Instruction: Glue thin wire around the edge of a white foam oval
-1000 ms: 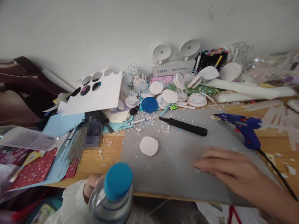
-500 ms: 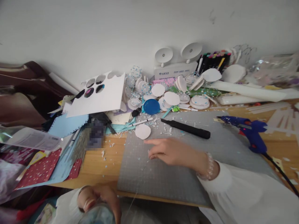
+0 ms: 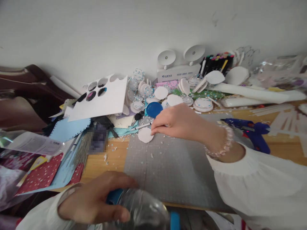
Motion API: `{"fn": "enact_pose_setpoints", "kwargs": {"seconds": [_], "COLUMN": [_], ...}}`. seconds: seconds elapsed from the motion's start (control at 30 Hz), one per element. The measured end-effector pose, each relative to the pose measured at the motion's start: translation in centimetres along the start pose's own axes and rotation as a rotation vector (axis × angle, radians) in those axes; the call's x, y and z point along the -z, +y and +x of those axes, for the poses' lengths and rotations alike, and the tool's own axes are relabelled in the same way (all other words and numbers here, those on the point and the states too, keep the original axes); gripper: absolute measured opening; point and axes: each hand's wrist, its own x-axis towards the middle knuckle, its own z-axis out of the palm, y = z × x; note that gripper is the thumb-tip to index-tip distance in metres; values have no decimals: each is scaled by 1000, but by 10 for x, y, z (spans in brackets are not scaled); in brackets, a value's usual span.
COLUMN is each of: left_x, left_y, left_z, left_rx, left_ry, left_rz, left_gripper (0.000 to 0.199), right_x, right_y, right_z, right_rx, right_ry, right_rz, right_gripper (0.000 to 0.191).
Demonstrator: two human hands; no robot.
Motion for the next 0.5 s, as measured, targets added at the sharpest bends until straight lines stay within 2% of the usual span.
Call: {"fn": "enact_pose_setpoints", "kwargs": {"seconds": [0.07, 0.13, 0.23, 0.3, 0.33, 0.4, 0.5], "left_x": [-9, -17, -22, -21, -20, -16, -11], "left_y": [5, 4, 1, -1, -2, -2, -3], "left_z": [4, 11, 24, 31, 33, 36, 39], "left_rx": [89, 176, 288, 335, 347, 362, 372], "left_ry": [188, 317, 396, 413, 412, 394, 346], "left_rz": [220, 354, 466, 536, 560, 576, 556], "left_gripper": [51, 50, 46, 46, 47, 48, 50], "right_x": [9, 15, 18, 15, 12, 2, -20], "right_y": [-12, -25, -48, -64, -72, -86, -102], "right_z": [0, 0, 0, -5, -11, -29, -70], "right_rx": [78, 134, 173, 242, 260, 261, 172], "right_ry": [143, 253, 376, 436, 445, 384, 265], "right_rz": [-253, -463, -625, -631, -611, -567, -542], "right_gripper": [29, 31, 28, 27, 24, 12, 28]}}
